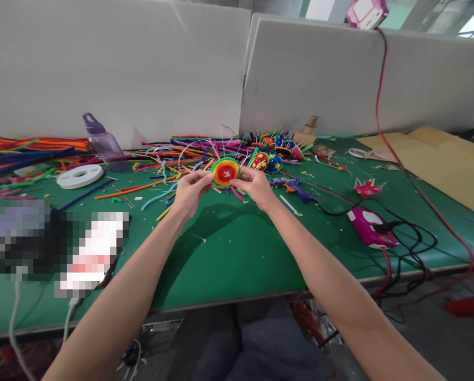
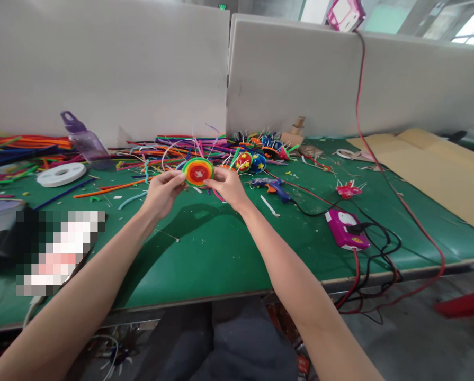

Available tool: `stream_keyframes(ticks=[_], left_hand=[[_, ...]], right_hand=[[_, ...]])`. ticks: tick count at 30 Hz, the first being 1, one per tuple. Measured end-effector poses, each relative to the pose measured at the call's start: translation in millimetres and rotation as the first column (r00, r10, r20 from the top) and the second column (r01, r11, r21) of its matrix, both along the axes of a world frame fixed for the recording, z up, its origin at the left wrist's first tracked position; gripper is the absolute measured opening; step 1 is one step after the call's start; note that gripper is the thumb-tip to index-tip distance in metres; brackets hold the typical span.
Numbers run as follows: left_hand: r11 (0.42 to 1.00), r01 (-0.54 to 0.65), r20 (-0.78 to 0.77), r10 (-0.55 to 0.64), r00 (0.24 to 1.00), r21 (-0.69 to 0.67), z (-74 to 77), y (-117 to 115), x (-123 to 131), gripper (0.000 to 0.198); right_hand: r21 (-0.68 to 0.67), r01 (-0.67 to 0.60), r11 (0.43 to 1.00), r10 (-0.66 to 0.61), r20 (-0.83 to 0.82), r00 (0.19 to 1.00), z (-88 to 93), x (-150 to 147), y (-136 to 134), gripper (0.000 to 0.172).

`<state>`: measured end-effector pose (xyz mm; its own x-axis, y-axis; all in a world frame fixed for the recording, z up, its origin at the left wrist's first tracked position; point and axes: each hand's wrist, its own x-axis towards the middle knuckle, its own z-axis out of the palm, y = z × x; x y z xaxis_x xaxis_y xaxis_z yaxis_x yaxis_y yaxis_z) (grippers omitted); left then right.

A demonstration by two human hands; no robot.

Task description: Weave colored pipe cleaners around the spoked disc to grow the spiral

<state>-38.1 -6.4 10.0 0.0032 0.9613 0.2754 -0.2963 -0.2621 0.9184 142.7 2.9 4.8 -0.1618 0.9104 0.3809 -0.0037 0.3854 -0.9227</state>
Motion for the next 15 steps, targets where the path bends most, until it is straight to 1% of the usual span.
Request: stream_keyframes(ticks=[2, 4, 5, 7, 9, 12, 15], left_hand=[[0.999, -0.029, -0.043, 0.031, 0.999, 0.037, 0.0, -0.9, 1.3, 0.020], [0.993, -0.077, -0.098, 0.085, 0.991, 0.084, -0.8, -1.5, 3.1, 0.020], [0.990, -0.097, -0.121, 0.110, 0.987, 0.106, -1.6, -1.7, 4.0, 0.020], [0.985, -0.110, -0.152, 0.130, 0.980, 0.135, -3.6, -1.8, 5.6, 0.021], [0.985, -0.098, -0.178, 0.123, 0.976, 0.145, -5.7, -2.0, 6.7, 0.022], [0.986, -0.068, -0.216, 0.100, 0.971, 0.153, -7.1, -2.6, 7.4, 0.024], [0.987, -0.054, -0.213, 0.086, 0.973, 0.153, -6.5, -3.7, 7.7, 0.023]], right_hand=[[0.052, 0.125, 0.991, -0.125, -0.005, 0.992, -2.1, 0.4, 2.4, 0.043], [0.125, 0.251, 0.960, -0.251, -0.017, 0.968, -3.1, -1.2, 1.4, 0.054], [0.160, 0.283, 0.945, -0.284, -0.017, 0.959, -3.0, -3.0, -0.7, 0.060], [0.211, 0.267, 0.940, -0.276, 0.014, 0.961, -1.8, -8.3, -7.1, 0.069], [0.230, 0.207, 0.951, -0.234, 0.096, 0.968, -0.3, -14.5, -13.7, 0.070], [0.248, 0.166, 0.954, -0.210, 0.163, 0.964, 0.7, -20.6, -18.3, 0.063], [0.232, 0.176, 0.957, -0.214, 0.150, 0.965, 0.1, -20.0, -16.4, 0.051]])
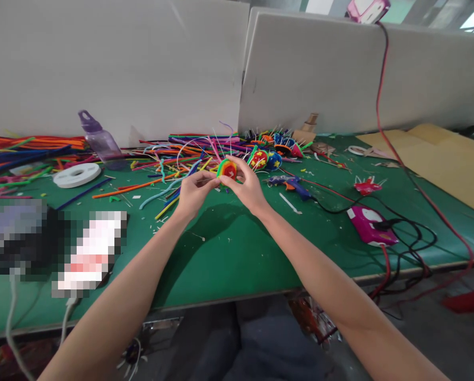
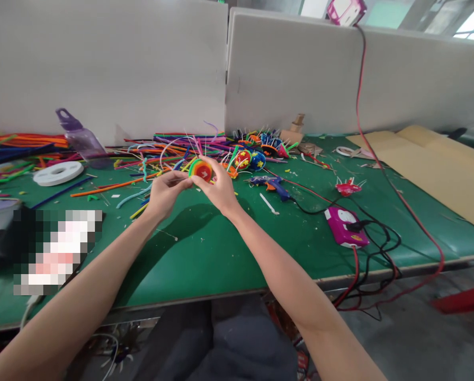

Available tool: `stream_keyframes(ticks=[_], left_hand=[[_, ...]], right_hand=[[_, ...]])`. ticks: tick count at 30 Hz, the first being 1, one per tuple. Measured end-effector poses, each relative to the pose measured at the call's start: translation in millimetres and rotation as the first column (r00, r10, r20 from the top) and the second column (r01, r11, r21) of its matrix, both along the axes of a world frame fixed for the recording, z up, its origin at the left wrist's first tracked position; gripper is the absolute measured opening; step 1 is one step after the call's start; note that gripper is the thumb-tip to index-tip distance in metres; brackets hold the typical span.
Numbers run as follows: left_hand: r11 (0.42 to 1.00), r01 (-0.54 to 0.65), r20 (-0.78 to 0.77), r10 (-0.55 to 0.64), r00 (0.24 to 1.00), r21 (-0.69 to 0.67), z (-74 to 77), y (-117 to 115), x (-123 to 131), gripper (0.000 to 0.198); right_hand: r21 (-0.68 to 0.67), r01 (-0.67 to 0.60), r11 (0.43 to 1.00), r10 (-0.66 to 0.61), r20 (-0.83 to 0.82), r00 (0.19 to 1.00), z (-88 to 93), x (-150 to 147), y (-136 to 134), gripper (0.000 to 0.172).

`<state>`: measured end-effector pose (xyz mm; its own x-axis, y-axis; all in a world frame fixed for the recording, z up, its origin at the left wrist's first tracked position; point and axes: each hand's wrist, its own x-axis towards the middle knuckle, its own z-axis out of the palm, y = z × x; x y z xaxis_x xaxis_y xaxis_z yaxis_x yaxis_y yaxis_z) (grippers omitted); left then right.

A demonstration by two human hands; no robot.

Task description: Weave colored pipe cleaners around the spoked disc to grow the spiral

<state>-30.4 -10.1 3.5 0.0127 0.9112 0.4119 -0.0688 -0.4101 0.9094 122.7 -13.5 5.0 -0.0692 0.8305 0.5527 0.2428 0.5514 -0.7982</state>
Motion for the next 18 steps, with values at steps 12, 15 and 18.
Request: stream_keyframes(ticks=[12, 15, 18], left_hand=[[0.999, 0.015, 0.000, -0.015, 1.000, -0.044, 0.9, -3.5, 2.3, 0.020], [0.999, 0.023, 0.012, -0.023, 1.000, -0.043, -0.5, -2.5, 3.2, 0.020], [0.999, 0.017, 0.013, -0.016, 1.000, -0.037, -1.5, -2.0, 4.5, 0.018]], right_hand=[[0.020, 0.067, 0.998, -0.067, -0.007, 0.998, 0.2, 3.9, 1.1, 0.047], [0.053, 0.076, 0.996, -0.077, 0.002, 0.997, -0.3, 3.7, 1.6, 0.046], [0.095, 0.088, 0.992, -0.090, 0.025, 0.996, -1.8, 3.6, 3.2, 0.045]])
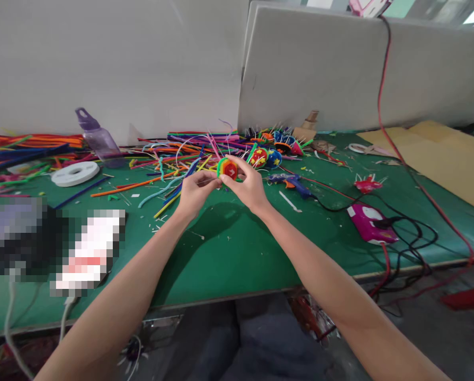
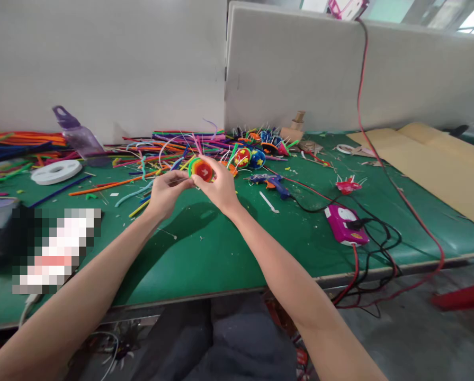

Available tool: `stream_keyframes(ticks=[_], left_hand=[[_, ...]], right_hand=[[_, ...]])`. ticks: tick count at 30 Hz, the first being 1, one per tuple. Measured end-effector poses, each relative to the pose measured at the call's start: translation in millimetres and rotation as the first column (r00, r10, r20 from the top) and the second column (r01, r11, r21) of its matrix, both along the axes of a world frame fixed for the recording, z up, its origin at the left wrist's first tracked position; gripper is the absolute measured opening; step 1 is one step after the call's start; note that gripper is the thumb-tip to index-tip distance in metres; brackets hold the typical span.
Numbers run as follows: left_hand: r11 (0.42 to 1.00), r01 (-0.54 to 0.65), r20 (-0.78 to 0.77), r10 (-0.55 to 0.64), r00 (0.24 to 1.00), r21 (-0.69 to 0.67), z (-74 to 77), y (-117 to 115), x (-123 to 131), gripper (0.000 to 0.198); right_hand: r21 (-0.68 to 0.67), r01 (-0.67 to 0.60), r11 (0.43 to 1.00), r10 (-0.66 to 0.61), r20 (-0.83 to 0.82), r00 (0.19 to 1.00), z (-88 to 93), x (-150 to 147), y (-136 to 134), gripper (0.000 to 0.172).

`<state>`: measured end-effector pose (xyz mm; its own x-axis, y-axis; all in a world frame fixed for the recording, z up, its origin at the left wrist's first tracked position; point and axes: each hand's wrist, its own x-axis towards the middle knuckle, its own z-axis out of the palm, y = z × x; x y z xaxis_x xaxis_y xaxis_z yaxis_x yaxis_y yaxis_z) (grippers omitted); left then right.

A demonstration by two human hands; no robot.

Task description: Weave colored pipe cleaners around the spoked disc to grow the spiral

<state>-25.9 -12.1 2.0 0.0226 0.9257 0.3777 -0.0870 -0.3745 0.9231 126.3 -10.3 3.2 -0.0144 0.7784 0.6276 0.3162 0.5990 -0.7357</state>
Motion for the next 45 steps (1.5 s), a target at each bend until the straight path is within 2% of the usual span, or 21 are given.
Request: stream_keyframes(ticks=[7, 12, 18, 24, 31, 34, 36, 39, 40, 42, 45], left_hand=[[0.999, -0.044, -0.016, 0.045, 0.999, 0.018, 0.2, -0.4, 0.8, 0.015], [0.998, -0.035, -0.022, 0.036, 0.999, 0.053, -2.2, 1.5, -0.5, 0.013], [0.997, -0.035, 0.053, 0.032, 0.998, 0.063, -1.3, -1.8, 3.2, 0.019], [0.999, -0.042, 0.201, 0.042, 0.979, -0.006, -5.6, -1.3, 5.9, 0.016], [0.996, -0.030, 0.247, 0.048, 0.968, -0.078, -12.8, 0.2, 9.2, 0.018], [0.992, -0.004, 0.288, 0.040, 0.957, -0.125, -11.9, 0.5, 9.8, 0.019], [0.989, 0.000, 0.319, 0.049, 0.946, -0.151, -9.8, 1.5, 8.7, 0.019], [0.985, -0.026, 0.335, 0.083, 0.939, -0.172, -6.6, 3.6, 5.4, 0.018], [0.984, -0.030, 0.331, 0.087, 0.939, -0.175, -6.0, 4.1, 4.4, 0.018], [0.985, -0.010, 0.313, 0.064, 0.947, -0.172, -5.6, 4.6, 3.0, 0.018], [0.989, 0.058, 0.257, -0.021, 0.966, -0.137, -5.7, 3.8, 2.5, 0.019]], right_hand=[[0.070, 0.051, 0.996, -0.053, 0.033, 0.998, -3.5, -0.3, 1.5, 0.043], [0.072, 0.071, 0.995, -0.074, 0.052, 0.996, -2.3, -1.0, -0.2, 0.042], [0.033, 0.043, 0.999, -0.043, -0.015, 0.999, -0.8, -1.9, 1.5, 0.041], [0.022, -0.016, 1.000, 0.018, -0.104, 0.994, -2.6, -1.9, 4.3, 0.037], [0.054, 0.071, 0.996, -0.068, -0.058, 0.996, -6.1, -7.2, 1.3, 0.036], [0.075, 0.090, 0.993, -0.092, 0.011, 0.996, -5.4, -5.1, 1.2, 0.037], [0.108, 0.139, 0.984, -0.152, 0.123, 0.981, -2.9, -0.2, 0.6, 0.039], [0.228, 0.247, 0.942, -0.311, 0.314, 0.897, 3.2, 8.4, -1.9, 0.052], [0.275, 0.242, 0.930, -0.334, 0.364, 0.869, 5.2, 10.3, -3.2, 0.058], [0.341, 0.149, 0.928, -0.303, 0.463, 0.833, 8.2, 11.7, -5.7, 0.066], [0.335, -0.031, 0.942, -0.182, 0.585, 0.790, 9.1, 9.1, -8.1, 0.062]])
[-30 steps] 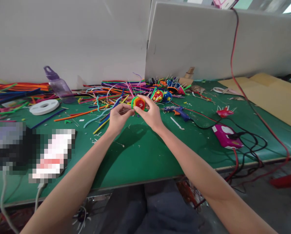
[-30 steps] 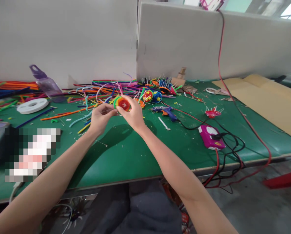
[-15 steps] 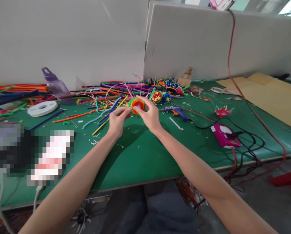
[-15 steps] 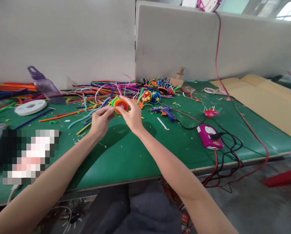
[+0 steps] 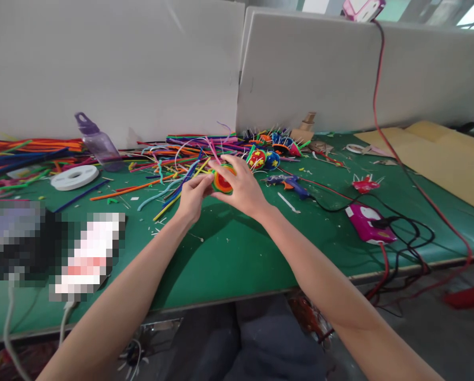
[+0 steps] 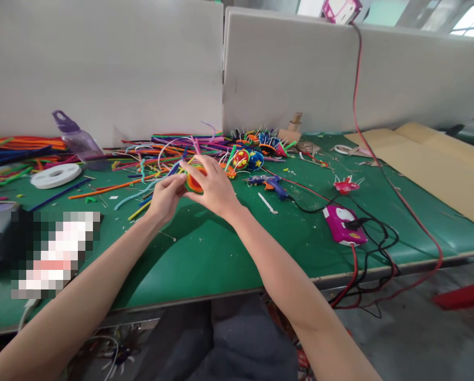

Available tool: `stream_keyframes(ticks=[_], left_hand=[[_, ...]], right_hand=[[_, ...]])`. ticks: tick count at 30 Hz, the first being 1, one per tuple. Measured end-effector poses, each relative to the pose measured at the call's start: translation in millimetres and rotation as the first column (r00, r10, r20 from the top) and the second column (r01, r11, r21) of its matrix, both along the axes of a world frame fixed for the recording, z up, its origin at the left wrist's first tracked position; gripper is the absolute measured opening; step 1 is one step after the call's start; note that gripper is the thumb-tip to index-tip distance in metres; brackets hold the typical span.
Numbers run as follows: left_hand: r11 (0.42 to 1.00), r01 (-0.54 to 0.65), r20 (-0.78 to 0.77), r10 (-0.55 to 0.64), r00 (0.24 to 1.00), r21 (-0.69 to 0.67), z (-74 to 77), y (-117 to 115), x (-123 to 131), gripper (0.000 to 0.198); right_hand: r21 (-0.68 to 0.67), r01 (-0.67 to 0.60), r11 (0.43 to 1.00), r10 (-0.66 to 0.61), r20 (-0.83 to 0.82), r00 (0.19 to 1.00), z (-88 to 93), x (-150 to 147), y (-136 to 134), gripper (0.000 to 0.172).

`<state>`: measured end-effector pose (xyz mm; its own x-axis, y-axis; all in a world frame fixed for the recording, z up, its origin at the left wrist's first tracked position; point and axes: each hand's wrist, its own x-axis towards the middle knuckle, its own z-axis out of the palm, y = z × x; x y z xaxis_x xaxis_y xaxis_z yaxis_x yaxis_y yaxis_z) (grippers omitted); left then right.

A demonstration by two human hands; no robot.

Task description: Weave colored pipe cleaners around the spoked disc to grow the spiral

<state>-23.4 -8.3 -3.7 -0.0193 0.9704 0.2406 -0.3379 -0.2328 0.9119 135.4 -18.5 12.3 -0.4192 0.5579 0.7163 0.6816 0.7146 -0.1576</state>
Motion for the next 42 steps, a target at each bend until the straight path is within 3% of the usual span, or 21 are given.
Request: stream_keyframes(ticks=[8, 16, 20, 27, 33, 38, 42], left_hand=[[1.000, 0.006, -0.030, -0.005, 1.000, 0.024, 3.7, -2.7, -0.3, 0.017], [1.000, 0.005, -0.040, -0.004, 0.999, 0.009, 2.0, -1.7, 0.4, 0.023], [1.000, 0.011, -0.083, -0.010, 0.997, 0.010, 0.6, -0.4, -1.5, 0.023], [0.995, -0.047, -0.110, 0.056, 0.992, 0.087, 0.4, 0.1, -2.3, 0.024], [0.994, -0.005, -0.203, 0.027, 0.979, 0.107, 6.0, -3.3, -2.6, 0.025], [0.992, -0.001, -0.295, 0.039, 0.955, 0.128, 12.0, -4.3, -4.5, 0.030], [0.992, 0.000, -0.285, 0.037, 0.958, 0.128, 11.8, -0.3, -7.0, 0.032]], right_hand=[[-0.092, -0.096, 0.991, 0.090, -0.064, 0.994, -0.8, -1.8, 0.7, 0.043], [-0.109, -0.095, 0.990, 0.086, -0.084, 0.993, -1.5, -1.4, 1.0, 0.041], [-0.091, -0.114, 0.989, 0.105, -0.098, 0.990, -1.0, 2.7, 3.3, 0.047], [-0.104, -0.133, 0.986, 0.120, -0.123, 0.985, -2.6, 7.1, 7.0, 0.075], [-0.132, -0.183, 0.974, 0.166, -0.127, 0.978, -6.6, 2.2, 6.9, 0.078], [-0.149, -0.191, 0.970, 0.173, -0.124, 0.977, -2.4, 3.6, 4.6, 0.074], [-0.063, -0.121, 0.991, 0.095, -0.312, 0.945, 2.6, 9.7, 7.2, 0.047]])
